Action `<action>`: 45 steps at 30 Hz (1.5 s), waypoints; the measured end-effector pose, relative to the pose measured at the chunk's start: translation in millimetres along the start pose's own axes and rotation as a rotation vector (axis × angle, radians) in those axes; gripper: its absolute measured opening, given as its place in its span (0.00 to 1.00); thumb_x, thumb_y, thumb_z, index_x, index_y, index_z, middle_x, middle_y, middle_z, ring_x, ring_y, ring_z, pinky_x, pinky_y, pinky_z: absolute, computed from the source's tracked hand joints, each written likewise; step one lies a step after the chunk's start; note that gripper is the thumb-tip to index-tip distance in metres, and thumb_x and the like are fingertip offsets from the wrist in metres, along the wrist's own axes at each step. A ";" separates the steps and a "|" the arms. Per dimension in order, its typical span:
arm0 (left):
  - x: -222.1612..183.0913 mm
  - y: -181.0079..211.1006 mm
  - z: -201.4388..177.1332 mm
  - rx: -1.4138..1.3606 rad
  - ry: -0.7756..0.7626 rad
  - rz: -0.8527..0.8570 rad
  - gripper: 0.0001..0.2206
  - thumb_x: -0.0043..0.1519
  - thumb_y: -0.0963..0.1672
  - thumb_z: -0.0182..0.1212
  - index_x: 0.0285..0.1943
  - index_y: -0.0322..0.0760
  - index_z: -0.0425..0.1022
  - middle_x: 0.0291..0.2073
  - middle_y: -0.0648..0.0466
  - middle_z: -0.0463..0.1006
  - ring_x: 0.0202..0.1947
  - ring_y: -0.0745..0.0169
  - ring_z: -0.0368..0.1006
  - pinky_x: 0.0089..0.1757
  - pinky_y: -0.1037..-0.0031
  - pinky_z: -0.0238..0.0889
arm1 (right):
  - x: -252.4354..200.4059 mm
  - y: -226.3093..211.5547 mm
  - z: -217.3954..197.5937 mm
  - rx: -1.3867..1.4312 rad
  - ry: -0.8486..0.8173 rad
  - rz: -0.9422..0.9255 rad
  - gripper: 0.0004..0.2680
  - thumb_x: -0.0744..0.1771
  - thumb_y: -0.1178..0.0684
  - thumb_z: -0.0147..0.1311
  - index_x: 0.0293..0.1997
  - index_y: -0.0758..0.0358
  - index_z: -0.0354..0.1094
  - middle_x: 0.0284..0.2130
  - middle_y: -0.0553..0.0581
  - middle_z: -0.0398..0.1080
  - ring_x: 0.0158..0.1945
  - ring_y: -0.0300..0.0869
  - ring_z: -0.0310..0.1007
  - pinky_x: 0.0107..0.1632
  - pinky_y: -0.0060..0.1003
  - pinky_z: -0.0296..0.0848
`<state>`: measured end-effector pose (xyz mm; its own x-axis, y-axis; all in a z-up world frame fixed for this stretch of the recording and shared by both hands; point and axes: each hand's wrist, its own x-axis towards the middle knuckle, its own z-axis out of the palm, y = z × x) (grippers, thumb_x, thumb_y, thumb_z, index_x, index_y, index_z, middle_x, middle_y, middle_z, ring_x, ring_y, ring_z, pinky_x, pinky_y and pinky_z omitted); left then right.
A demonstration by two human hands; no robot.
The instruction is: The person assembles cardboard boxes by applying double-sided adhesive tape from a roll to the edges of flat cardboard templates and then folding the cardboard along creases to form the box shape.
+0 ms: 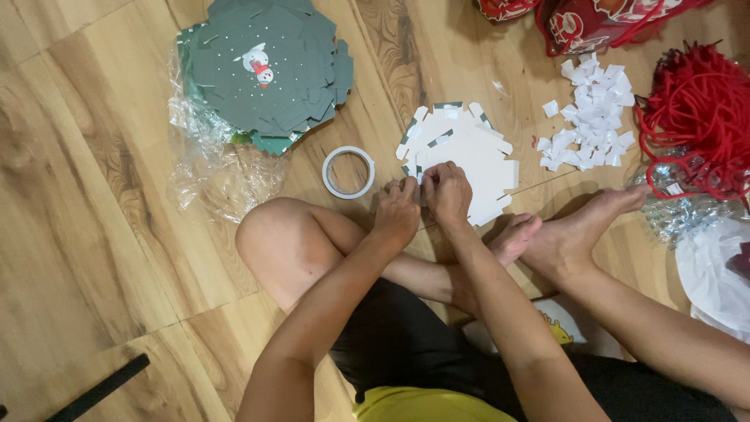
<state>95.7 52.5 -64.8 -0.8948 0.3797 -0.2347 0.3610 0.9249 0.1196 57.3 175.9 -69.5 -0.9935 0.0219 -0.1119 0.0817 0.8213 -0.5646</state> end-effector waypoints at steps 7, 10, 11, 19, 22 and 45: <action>-3.0 -1.8 -0.6 -0.052 0.083 0.012 0.12 0.58 0.41 0.49 0.41 0.30 0.77 0.49 0.49 0.60 0.47 0.36 0.63 0.35 0.53 0.58 | 3.9 3.3 2.7 -0.088 -0.034 -0.056 0.03 0.64 0.52 0.57 0.32 0.52 0.67 0.30 0.49 0.65 0.38 0.46 0.70 0.41 0.40 0.69; -2.3 -5.3 -12.1 -0.063 0.100 0.000 0.13 0.58 0.42 0.48 0.47 0.29 0.74 0.47 0.48 0.63 0.42 0.38 0.65 0.34 0.52 0.58 | 8.9 -0.5 0.7 -0.109 -0.034 -0.064 0.03 0.64 0.51 0.56 0.33 0.54 0.66 0.30 0.52 0.66 0.38 0.49 0.70 0.41 0.42 0.70; -4.6 -5.0 -15.9 -0.101 0.054 0.000 0.13 0.59 0.41 0.48 0.45 0.29 0.75 0.48 0.48 0.62 0.44 0.35 0.64 0.35 0.52 0.58 | 7.4 -1.5 -0.9 -0.122 -0.057 -0.053 0.03 0.63 0.51 0.56 0.34 0.53 0.66 0.30 0.52 0.66 0.38 0.49 0.70 0.42 0.42 0.70; 5.0 -15.3 -39.6 -0.356 -0.116 -0.126 0.13 0.63 0.40 0.46 0.52 0.30 0.74 0.46 0.48 0.64 0.44 0.40 0.69 0.36 0.58 0.62 | 10.6 -18.6 -23.0 -0.184 -0.248 -0.022 0.08 0.65 0.52 0.55 0.44 0.54 0.63 0.35 0.54 0.66 0.43 0.51 0.72 0.45 0.45 0.72; 11.1 -13.4 -49.6 -0.341 -0.045 -0.070 0.18 0.64 0.40 0.44 0.64 0.34 0.67 0.47 0.46 0.62 0.44 0.38 0.69 0.37 0.54 0.64 | 20.6 -30.2 -42.7 -0.117 -0.343 0.069 0.18 0.63 0.59 0.56 0.58 0.55 0.53 0.41 0.59 0.67 0.47 0.55 0.73 0.48 0.50 0.71; 18.4 -83.9 -41.5 -0.084 -0.176 -0.332 0.10 0.58 0.43 0.50 0.34 0.37 0.79 0.31 0.47 0.79 0.39 0.45 0.73 0.49 0.47 0.44 | 1.2 27.9 -65.9 0.413 -0.082 -0.097 0.04 0.67 0.58 0.55 0.43 0.60 0.71 0.31 0.59 0.72 0.29 0.47 0.71 0.33 0.38 0.70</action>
<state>38.1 -19.0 -39.1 -0.8979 0.0641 -0.4355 0.0294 0.9959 0.0860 53.2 236.4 -31.6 -0.9899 -0.1029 -0.0972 0.0299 0.5194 -0.8540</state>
